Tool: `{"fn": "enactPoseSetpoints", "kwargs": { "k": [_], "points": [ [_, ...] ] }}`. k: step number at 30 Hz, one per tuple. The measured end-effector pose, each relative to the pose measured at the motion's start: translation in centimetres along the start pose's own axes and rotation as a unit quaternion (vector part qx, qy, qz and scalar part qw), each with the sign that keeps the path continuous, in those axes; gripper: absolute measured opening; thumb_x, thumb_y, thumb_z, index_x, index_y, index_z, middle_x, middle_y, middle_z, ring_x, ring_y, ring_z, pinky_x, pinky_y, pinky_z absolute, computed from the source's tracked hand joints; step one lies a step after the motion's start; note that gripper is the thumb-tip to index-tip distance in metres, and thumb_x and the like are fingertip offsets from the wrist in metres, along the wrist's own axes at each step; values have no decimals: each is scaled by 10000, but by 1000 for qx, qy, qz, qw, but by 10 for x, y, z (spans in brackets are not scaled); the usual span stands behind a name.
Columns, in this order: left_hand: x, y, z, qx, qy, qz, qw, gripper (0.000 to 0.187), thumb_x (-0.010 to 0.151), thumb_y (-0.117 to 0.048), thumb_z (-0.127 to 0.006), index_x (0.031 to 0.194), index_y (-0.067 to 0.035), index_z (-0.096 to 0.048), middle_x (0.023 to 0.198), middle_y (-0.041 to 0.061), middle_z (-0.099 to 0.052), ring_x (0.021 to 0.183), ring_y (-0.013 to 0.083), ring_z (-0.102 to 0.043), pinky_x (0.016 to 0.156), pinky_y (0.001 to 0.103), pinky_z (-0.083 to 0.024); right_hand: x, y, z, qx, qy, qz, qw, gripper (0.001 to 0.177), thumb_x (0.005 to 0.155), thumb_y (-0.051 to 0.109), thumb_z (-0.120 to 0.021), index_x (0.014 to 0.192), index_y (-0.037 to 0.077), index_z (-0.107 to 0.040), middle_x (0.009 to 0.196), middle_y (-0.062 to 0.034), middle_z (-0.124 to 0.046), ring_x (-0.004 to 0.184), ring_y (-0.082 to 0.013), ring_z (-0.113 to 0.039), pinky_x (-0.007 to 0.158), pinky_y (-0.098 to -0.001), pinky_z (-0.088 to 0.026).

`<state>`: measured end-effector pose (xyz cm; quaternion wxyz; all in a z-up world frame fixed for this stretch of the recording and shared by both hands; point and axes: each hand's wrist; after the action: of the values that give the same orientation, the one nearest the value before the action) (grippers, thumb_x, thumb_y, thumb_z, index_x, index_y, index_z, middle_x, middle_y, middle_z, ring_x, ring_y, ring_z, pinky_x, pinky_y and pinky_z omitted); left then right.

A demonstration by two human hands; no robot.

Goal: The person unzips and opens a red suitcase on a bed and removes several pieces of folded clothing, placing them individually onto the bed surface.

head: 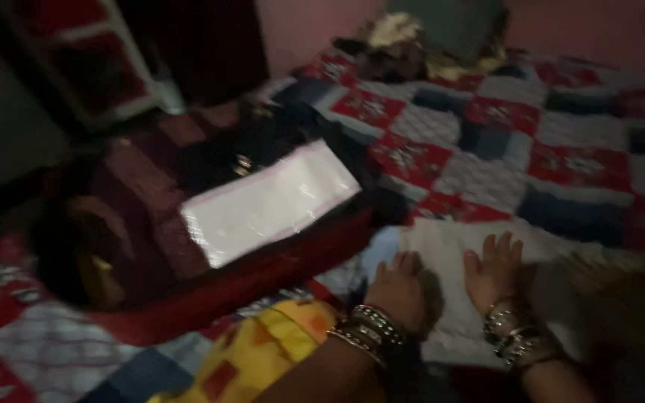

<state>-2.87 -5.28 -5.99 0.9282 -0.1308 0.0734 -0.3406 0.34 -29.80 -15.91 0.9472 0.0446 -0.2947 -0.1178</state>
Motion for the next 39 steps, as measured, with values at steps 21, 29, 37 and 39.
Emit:
{"fn": "enactPoseSetpoints", "kwargs": {
  "k": [21,29,37,39],
  "points": [
    [-100,176,145,27,-499,291,816,504,793,-134,-704,1271,2,-619,1416,308,-492,1336,471,-452,1053,552,-411,99,368,83,171,97,278,940,625,999,426,-475,1530,103,-403,1665,-171,-225,1546,-356,-165,1224,-557,-154],
    [-155,212,142,-214,-402,431,778,504,860,-186,-737,1293,-6,-554,1256,269,-637,1180,427,-618,991,487,-512,67,421,55,147,225,283,920,755,972,489,-508,1592,132,-265,1689,-177,-153,1549,-379,-142,1229,-513,-211],
    [-164,194,160,-361,-289,445,766,543,842,-221,-779,1299,5,-593,1281,245,-667,1177,374,-671,1010,441,-546,50,421,39,79,242,299,919,748,1019,335,-464,1634,190,-64,1703,-137,19,1560,-351,-38,1227,-548,-138],
    [-164,187,162,-368,-275,448,767,569,876,-243,-760,1340,13,-553,1300,257,-654,1190,383,-665,1020,450,-537,48,416,28,102,218,303,922,735,1016,289,-468,1636,195,-87,1714,-134,-6,1570,-342,-55,1237,-546,-133]
  ]
}}
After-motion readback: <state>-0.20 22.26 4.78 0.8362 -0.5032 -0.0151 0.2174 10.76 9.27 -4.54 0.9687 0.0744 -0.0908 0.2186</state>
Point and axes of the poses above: each hand's wrist, its own x-axis towards the middle knuckle, its own z-axis out of the back of the hand, y = z × x
